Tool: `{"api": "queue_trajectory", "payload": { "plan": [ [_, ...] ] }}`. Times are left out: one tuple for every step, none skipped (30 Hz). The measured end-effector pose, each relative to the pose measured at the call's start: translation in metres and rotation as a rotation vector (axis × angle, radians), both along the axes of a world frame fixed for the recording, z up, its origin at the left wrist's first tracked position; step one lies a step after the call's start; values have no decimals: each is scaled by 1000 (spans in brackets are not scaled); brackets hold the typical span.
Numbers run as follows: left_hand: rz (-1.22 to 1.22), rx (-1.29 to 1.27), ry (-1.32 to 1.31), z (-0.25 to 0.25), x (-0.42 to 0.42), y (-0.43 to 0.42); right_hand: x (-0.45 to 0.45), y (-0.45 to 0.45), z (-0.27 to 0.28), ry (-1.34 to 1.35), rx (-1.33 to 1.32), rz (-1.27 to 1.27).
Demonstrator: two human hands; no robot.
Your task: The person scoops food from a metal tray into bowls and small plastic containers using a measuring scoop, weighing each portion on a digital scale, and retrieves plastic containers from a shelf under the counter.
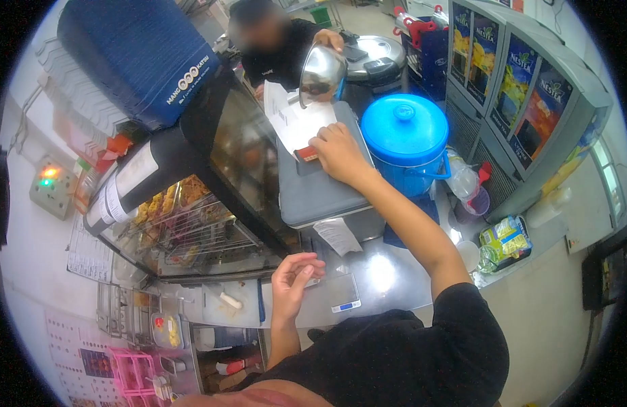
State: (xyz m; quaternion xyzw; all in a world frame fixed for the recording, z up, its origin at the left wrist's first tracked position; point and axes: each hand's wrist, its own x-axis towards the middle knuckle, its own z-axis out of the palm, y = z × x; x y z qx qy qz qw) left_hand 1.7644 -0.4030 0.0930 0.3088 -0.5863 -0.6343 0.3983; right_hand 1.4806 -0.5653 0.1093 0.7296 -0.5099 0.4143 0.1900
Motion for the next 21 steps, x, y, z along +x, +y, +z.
{"api": "queue_trajectory", "payload": {
  "plan": [
    [0,1,-1,0,-1,0,0,1,2,21,-20,-28],
    [-1,1,0,1,-1,-1,1,3,4,42,-40,-57],
    [-1,1,0,1,-1,-1,2,5,5,63,-60,-85],
    [-1,1,1,1,-1,-1,3,6,5,65,-42,-100],
    [-3,1,1,1,-1,-2,3,8,6,68,-23,-114],
    [-4,2,0,1,-2,-2,3,8,6,71,-5,-128],
    [-6,2,-1,1,-2,-3,3,8,6,69,-15,-123],
    [-6,6,-1,1,-2,-3,3,7,5,68,-24,-117],
    [-6,11,-1,0,-3,-3,2,7,4,67,-33,-112],
    [-6,17,-1,0,-3,-3,2,7,3,59,-20,-121],
    [-7,19,-2,1,-4,-3,2,6,2,52,-8,-130],
    [-8,22,-4,2,-5,-3,2,5,1,45,4,-138],
    [-8,23,-5,3,-5,-3,1,5,1,40,1,-138],
    [-10,22,-5,3,-5,-4,1,5,0,34,-2,-138],
    [-12,20,-5,2,-5,-4,0,5,0,28,-6,-138],
    [-14,18,-5,2,-5,-4,0,4,0,21,-9,-137],
    [-14,19,-8,2,-5,-5,0,5,1,14,-13,-136],
    [-14,20,-12,3,-5,-5,0,5,1,6,-16,-136],
    [-15,20,-15,3,-5,-5,0,5,0,1,-18,-132],
    [-16,20,-16,3,-5,-5,0,5,0,-4,-19,-128],
    [-17,20,-16,2,-5,-5,-1,4,0,-8,-21,-124]
  ]
}}
